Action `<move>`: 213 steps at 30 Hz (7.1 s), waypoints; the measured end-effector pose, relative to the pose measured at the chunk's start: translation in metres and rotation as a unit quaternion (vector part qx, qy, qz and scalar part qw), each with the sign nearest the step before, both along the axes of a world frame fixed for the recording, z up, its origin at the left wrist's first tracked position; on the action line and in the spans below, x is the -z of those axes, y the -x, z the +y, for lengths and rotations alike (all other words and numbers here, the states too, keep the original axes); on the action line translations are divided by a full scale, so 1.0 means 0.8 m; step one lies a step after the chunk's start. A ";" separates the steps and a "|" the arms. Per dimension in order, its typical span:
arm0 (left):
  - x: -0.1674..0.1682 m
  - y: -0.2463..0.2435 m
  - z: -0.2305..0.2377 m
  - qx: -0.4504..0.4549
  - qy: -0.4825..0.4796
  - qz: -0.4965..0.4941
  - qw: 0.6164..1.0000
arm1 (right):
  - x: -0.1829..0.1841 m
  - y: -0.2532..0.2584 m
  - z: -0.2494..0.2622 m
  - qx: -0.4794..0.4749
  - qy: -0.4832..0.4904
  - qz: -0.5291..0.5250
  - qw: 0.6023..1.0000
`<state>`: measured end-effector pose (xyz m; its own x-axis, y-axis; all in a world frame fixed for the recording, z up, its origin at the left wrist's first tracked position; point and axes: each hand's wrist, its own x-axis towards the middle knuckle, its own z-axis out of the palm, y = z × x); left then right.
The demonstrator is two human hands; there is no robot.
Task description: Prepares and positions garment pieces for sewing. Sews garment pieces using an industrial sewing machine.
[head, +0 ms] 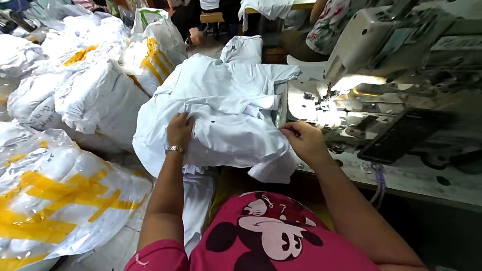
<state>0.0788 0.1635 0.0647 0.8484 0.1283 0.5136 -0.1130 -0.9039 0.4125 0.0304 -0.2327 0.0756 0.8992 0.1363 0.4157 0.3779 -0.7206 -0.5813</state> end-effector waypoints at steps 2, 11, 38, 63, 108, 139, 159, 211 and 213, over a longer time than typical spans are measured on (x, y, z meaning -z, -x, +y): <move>0.023 0.000 -0.005 -0.022 -0.018 -0.029 0.999 | 0.001 0.017 0.012 -0.001 -0.036 -0.034 0.999; 0.027 0.007 -0.006 -0.037 -0.012 -0.055 0.998 | 0.029 0.051 0.091 -0.087 0.123 0.144 0.978; 0.034 0.120 0.000 0.122 0.086 -0.013 0.989 | -0.031 0.065 -0.016 -0.024 -0.052 0.009 0.998; -0.046 0.111 0.090 0.003 0.380 -0.029 0.925 | -0.118 -0.035 0.052 -0.040 -0.064 0.002 0.997; 0.074 0.184 -0.211 0.232 0.680 0.157 0.678 | 0.057 0.100 0.070 -0.123 -0.201 0.218 0.947; 0.067 0.177 -0.194 0.225 0.640 0.116 0.725 | 0.057 0.095 0.088 -0.139 -0.230 0.237 0.934; 0.066 0.174 -0.192 0.235 0.628 0.123 0.731 | 0.054 0.089 0.097 -0.155 -0.270 0.234 0.921; 0.062 0.155 -0.169 0.202 0.634 0.069 0.744 | 0.044 0.071 0.125 -0.155 -0.272 0.251 0.916; 0.057 0.153 -0.168 0.201 0.638 0.066 0.740 | 0.040 0.071 0.128 -0.154 -0.277 0.253 0.914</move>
<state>-0.0436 0.0289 0.0187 0.9819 0.1601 0.1009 -0.1492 0.3274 0.9330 -0.0262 -0.1306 0.0435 0.9499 0.3102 0.0385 0.0946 -0.1678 -0.9813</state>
